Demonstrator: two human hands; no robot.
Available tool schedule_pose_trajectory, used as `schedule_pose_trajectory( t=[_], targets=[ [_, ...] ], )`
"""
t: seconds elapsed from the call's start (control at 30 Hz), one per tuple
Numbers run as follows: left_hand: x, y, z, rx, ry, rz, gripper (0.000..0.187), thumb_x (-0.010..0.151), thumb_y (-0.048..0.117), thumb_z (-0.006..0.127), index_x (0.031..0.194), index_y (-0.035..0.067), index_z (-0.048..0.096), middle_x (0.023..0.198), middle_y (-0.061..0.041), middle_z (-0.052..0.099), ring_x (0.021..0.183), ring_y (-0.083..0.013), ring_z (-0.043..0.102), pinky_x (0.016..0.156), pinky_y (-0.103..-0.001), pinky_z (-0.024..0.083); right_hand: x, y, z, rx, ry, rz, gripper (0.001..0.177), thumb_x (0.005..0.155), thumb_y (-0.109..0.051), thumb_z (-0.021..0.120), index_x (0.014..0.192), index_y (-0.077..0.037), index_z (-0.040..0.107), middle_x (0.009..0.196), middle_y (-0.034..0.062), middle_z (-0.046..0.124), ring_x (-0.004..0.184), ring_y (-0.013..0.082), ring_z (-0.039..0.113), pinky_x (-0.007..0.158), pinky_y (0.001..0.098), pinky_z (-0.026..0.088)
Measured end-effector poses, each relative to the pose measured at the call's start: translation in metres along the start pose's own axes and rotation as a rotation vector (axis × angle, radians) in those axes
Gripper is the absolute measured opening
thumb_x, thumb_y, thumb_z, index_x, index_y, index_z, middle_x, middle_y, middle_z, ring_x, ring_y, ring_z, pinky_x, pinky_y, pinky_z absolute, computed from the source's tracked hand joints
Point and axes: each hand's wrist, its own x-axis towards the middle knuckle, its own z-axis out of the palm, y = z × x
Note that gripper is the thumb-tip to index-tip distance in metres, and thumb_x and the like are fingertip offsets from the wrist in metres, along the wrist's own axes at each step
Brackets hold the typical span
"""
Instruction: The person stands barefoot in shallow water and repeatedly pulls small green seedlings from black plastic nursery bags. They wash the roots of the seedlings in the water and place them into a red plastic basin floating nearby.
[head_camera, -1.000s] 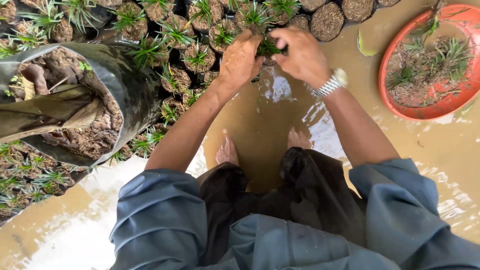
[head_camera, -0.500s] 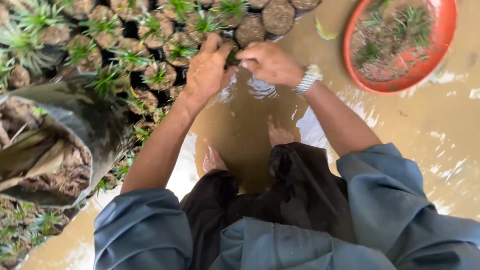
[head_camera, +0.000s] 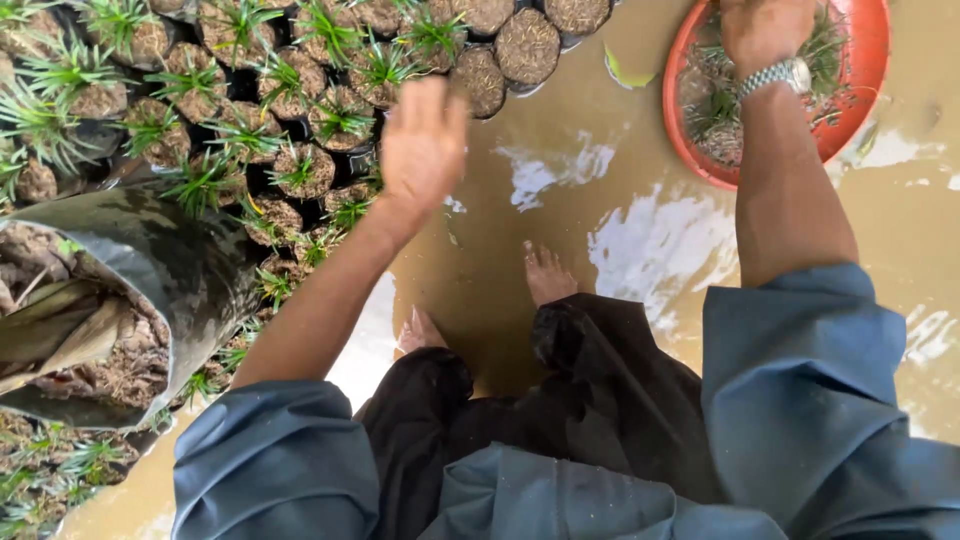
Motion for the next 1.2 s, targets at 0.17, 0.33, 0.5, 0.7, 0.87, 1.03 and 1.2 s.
schedule_pose_trajectory(
  t=[0.17,0.33,0.5,0.7,0.87,1.03,1.2],
  targets=[
    [-0.027,0.059,0.012,-0.213,-0.434,0.419,0.044,0.098,0.021,0.057,0.14,0.009,0.061,0.161,-0.018,0.041,0.145,-0.033,0.042,0.12,-0.055,0.034,0.0,-0.02,0.028,-0.203,-0.042,0.019,0.028,0.096,-0.018,0.075,0.088,-0.011,0.049,0.079,0.0091,0.054,0.067,0.0312,0.05,0.059,0.0474,0.041],
    [-0.091,0.064,0.101,-0.095,-0.578,0.449,0.063,0.105,0.059,0.036,0.157,0.024,0.043,0.172,-0.017,0.015,0.159,-0.0347,0.009,0.121,-0.064,0.017,-0.059,-0.149,0.0,0.011,-0.455,-0.027,0.015,0.1,-0.034,0.07,0.1,-0.019,0.07,0.085,0.0043,0.071,0.068,0.026,0.068,0.052,0.0415,0.051],
    [-0.069,0.038,0.071,-0.123,-0.313,0.466,0.052,0.108,0.047,0.048,0.143,0.011,0.06,0.155,-0.019,0.05,0.139,-0.0369,0.048,0.121,-0.055,0.028,-0.107,-0.171,0.023,0.074,-0.551,0.362,0.005,0.105,-0.016,0.057,0.1,-0.013,0.057,0.077,0.0044,0.062,0.054,0.0205,0.061,0.04,0.0359,0.051],
    [0.025,0.003,0.014,0.0,-0.144,0.159,0.093,0.093,0.071,0.076,0.157,0.008,0.051,0.163,-0.018,0.043,0.151,-0.0345,0.039,0.125,-0.061,0.014,-0.129,-0.122,0.042,-0.124,-0.597,-0.253,0.049,0.101,-0.048,0.06,0.126,-0.007,0.062,0.083,0.0134,0.063,0.068,0.03,0.061,0.048,0.0441,0.047],
    [0.052,0.005,0.022,0.437,-0.319,0.111,0.052,0.081,0.007,0.07,0.132,0.015,0.066,0.174,-0.028,-0.004,0.158,-0.0476,-0.012,0.124,-0.072,-0.005,-0.055,-0.174,-0.032,0.614,-0.604,-0.023,0.024,0.099,-0.009,0.073,0.091,-0.011,0.05,0.088,0.0037,0.055,0.082,0.0218,0.052,0.084,0.0412,0.047],
    [0.06,0.005,0.029,0.34,-0.404,0.079,0.019,0.085,-0.006,0.064,0.1,0.005,0.061,0.172,-0.031,-0.003,0.154,-0.049,-0.014,0.121,-0.072,-0.007,-0.032,-0.186,-0.072,0.64,-0.666,0.115,0.029,0.104,-0.031,0.074,0.108,-0.006,0.059,0.102,0.0079,0.068,0.092,0.0224,0.067,0.078,0.0357,0.055],
    [0.054,0.002,0.036,0.221,-0.404,0.018,0.021,0.08,0.001,0.077,0.097,0.01,0.072,0.173,-0.028,0.001,0.154,-0.046,-0.015,0.121,-0.072,-0.008,-0.022,-0.189,-0.076,0.834,-0.684,0.203,0.015,0.103,-0.016,0.071,0.113,-0.005,0.068,0.109,0.0097,0.07,0.101,0.0214,0.066,0.092,0.0347,0.056]
  ],
)
